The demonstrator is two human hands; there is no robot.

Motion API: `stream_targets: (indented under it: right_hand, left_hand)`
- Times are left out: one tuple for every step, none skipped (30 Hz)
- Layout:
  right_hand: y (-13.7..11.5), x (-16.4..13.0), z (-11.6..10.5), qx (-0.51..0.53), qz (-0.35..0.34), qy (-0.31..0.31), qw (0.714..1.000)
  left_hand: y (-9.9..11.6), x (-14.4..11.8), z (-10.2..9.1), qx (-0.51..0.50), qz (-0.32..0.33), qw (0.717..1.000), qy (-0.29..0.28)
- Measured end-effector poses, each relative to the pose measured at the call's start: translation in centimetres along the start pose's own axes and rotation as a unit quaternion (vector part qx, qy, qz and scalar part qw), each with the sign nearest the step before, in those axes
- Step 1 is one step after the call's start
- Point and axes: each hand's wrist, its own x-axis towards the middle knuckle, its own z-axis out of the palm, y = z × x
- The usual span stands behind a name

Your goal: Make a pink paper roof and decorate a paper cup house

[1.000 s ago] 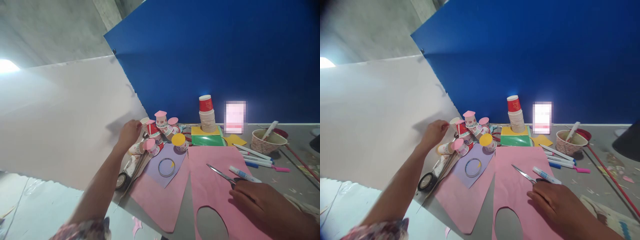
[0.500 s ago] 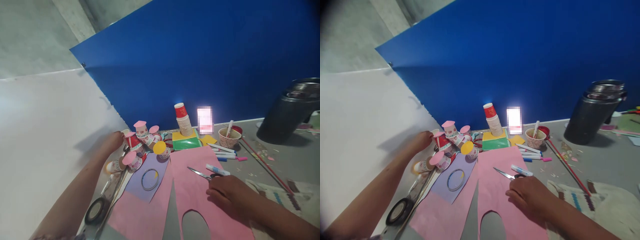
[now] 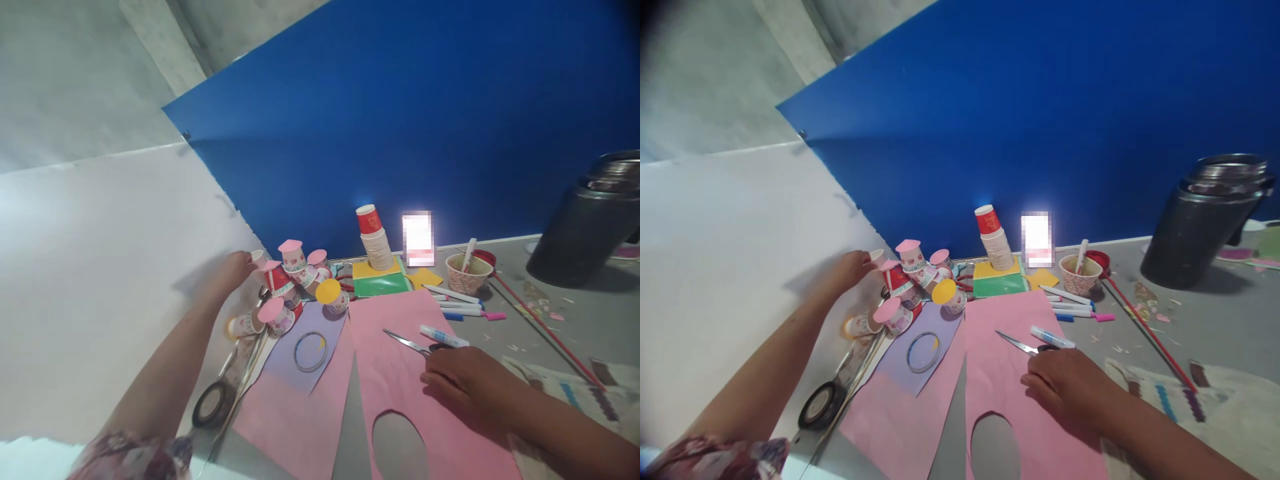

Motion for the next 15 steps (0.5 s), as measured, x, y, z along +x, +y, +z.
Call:
stream_targets:
  right_hand:
    - [0.1, 0.0, 0.1, -0.002, -0.002, 0.002, 1.0]
    - [0.2, 0.0, 0.2, -0.004, -0.005, 0.006, 1.0]
    - [0.3, 0.1, 0.3, -0.005, -0.008, 0.01, 1.0]
    - [0.3, 0.1, 0.4, -0.005, -0.011, 0.018, 1.0]
    - [0.4, 0.1, 0.4, -0.002, -0.015, 0.026, 1.0]
    - [0.3, 0.1, 0.4, 0.004, -0.02, 0.036, 0.999]
    - [0.3, 0.0, 0.3, 0.015, -0.023, 0.046, 0.999]
    - [0.2, -0.1, 0.1, 0.032, -0.024, 0.057, 0.998]
    - [0.0, -0.2, -0.1, 0.057, -0.023, 0.069, 0.996]
    - [-0.2, -0.3, -0.3, 0.088, -0.02, 0.08, 0.993]
    - [-0.4, -0.4, -0.6, 0.13, -0.013, 0.098, 0.987]
    - [-0.5, -0.5, -0.8, 0.18, -0.01, 0.113, 0.977]
    - [-0.7, -0.6, -0.9, 0.227, -0.004, 0.127, 0.966]
    - [-0.8, -0.6, -1.0, 0.277, 0.005, 0.14, 0.951]
    - [-0.9, -0.7, -1.1, 0.337, 0.004, 0.139, 0.931]
  left_hand:
    - [0.1, -0.1, -0.8, -0.019, -0.008, 1.0, 0.019]
    - [0.3, -0.3, -1.7, -0.039, -0.021, 0.998, 0.043]
    - [0.4, -0.7, -2.7, -0.062, -0.031, 0.995, 0.069]
    - [0.7, -1.3, -3.8, -0.086, -0.039, 0.991, 0.097]
    - [1.2, -2.1, -4.7, -0.114, -0.045, 0.984, 0.128]
    - [1.8, -3.3, -5.5, -0.146, -0.044, 0.976, 0.154]
    - [2.8, -4.7, -6.0, -0.182, -0.045, 0.966, 0.179]
    - [4.1, -6.2, -6.1, -0.254, -0.038, 0.947, 0.193]
    - [5.7, -8.0, -5.7, -0.331, -0.029, 0.924, 0.188]
    - [7.7, -9.7, -4.9, -0.38, -0.013, 0.911, 0.158]
    - [9.9, -11.5, -3.7, -0.428, 0.003, 0.896, 0.117]
    - [12.1, -13.2, -2.3, -0.47, 0.017, 0.879, 0.072]
    - [14.4, -14.7, -0.8, -0.505, 0.03, 0.862, 0.024]
    - [16.6, -16.1, 0.5, -0.531, 0.042, 0.846, -0.018]
    - [18.6, -17.1, 1.6, -0.565, 0.05, 0.821, -0.063]
